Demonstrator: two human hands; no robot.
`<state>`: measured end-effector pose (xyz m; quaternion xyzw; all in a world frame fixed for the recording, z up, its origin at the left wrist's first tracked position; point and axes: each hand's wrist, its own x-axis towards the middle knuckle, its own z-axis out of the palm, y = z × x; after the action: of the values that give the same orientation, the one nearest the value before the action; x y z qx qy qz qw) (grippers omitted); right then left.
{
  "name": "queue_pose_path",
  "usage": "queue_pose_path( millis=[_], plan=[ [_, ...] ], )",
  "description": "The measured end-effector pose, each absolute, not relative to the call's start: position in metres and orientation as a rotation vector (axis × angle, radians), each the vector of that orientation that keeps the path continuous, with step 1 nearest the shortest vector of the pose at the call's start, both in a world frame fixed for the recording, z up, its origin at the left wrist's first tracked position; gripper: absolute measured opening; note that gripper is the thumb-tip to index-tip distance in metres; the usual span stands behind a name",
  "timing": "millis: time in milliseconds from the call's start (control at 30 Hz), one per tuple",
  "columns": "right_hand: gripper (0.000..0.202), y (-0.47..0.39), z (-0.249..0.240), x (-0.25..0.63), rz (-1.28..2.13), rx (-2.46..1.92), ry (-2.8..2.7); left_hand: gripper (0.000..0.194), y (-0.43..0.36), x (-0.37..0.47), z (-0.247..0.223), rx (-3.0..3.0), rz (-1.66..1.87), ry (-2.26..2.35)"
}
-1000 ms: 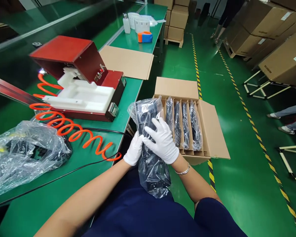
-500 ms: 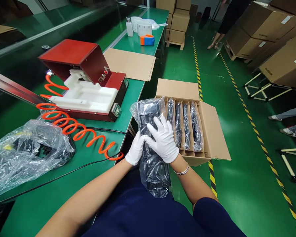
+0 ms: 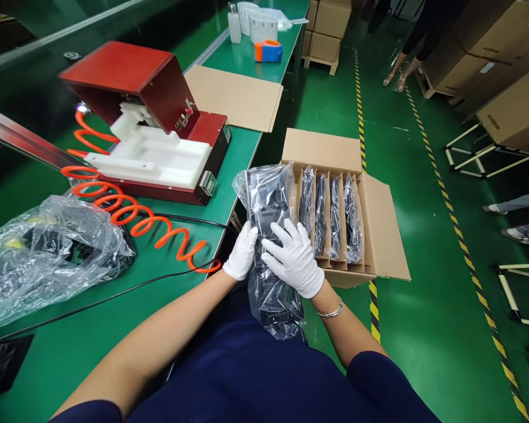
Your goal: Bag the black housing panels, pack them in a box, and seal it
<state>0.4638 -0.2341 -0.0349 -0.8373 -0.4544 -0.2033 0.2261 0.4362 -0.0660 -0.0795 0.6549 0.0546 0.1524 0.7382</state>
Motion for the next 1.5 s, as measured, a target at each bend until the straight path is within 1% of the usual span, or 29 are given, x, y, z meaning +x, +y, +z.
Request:
queue_pose_path(
  millis=[133, 233, 333, 400, 467, 533, 633, 733, 833, 867, 933, 1033, 1133, 1300, 1500],
  plan=[
    [0.024, -0.246, -0.043, 0.470, -0.690, -2.311, -1.048, 0.041, -0.065, 0.438, -0.079, 1.411, 0.342, 0.142],
    [0.023, -0.256, -0.045, 0.472, -0.692, -2.314, -0.961, 0.044, -0.065, 0.440, -0.079, 1.415, 0.353, 0.219],
    [0.023, -0.259, -0.042, 0.465, -0.549, -2.207, -1.182, 0.042, -0.063, 0.442, -0.081, 1.367, 0.353, 0.243],
    [0.022, -0.259, -0.041, 0.460, -0.406, -2.143, -1.422, 0.038, -0.061, 0.443, -0.083, 1.325, 0.342, 0.273],
    [0.021, -0.260, -0.044, 0.458, -0.315, -2.117, -1.526, 0.034, -0.060, 0.445, -0.085, 1.314, 0.341, 0.320],
    [0.024, -0.265, -0.049, 0.460, -0.354, -2.149, -1.311, 0.034, -0.059, 0.446, -0.088, 1.307, 0.349, 0.332],
    [0.036, -0.273, -0.057, 0.470, -0.368, -2.151, -0.746, 0.037, -0.058, 0.448, -0.088, 1.282, 0.367, 0.317],
    [0.043, -0.275, -0.062, 0.474, -0.074, -2.081, -0.466, 0.039, -0.059, 0.447, -0.083, 1.279, 0.397, 0.339],
    [0.063, -0.271, -0.068, 0.469, 0.272, -1.986, -0.498, 0.043, -0.060, 0.444, -0.076, 1.277, 0.431, 0.314],
    [0.066, -0.269, -0.071, 0.465, 0.361, -1.968, -0.534, 0.044, -0.060, 0.443, -0.074, 1.290, 0.442, 0.314],
    [0.063, -0.267, -0.079, 0.458, 0.459, -1.961, -0.578, 0.047, -0.060, 0.438, -0.072, 1.337, 0.460, 0.321],
    [0.052, -0.267, -0.091, 0.451, 0.401, -1.950, -0.581, 0.051, -0.060, 0.431, -0.073, 1.425, 0.469, 0.242],
    [0.047, -0.268, -0.098, 0.449, 0.345, -1.899, -0.590, 0.049, -0.061, 0.425, -0.072, 1.501, 0.480, 0.138],
    [0.046, -0.270, -0.100, 0.447, 0.332, -1.865, -0.578, 0.049, -0.064, 0.421, -0.066, 1.514, 0.504, 0.033],
    [0.044, -0.271, -0.101, 0.448, 0.331, -1.862, -0.547, 0.050, -0.064, 0.423, -0.066, 1.535, 0.498, 0.080]
  ],
)
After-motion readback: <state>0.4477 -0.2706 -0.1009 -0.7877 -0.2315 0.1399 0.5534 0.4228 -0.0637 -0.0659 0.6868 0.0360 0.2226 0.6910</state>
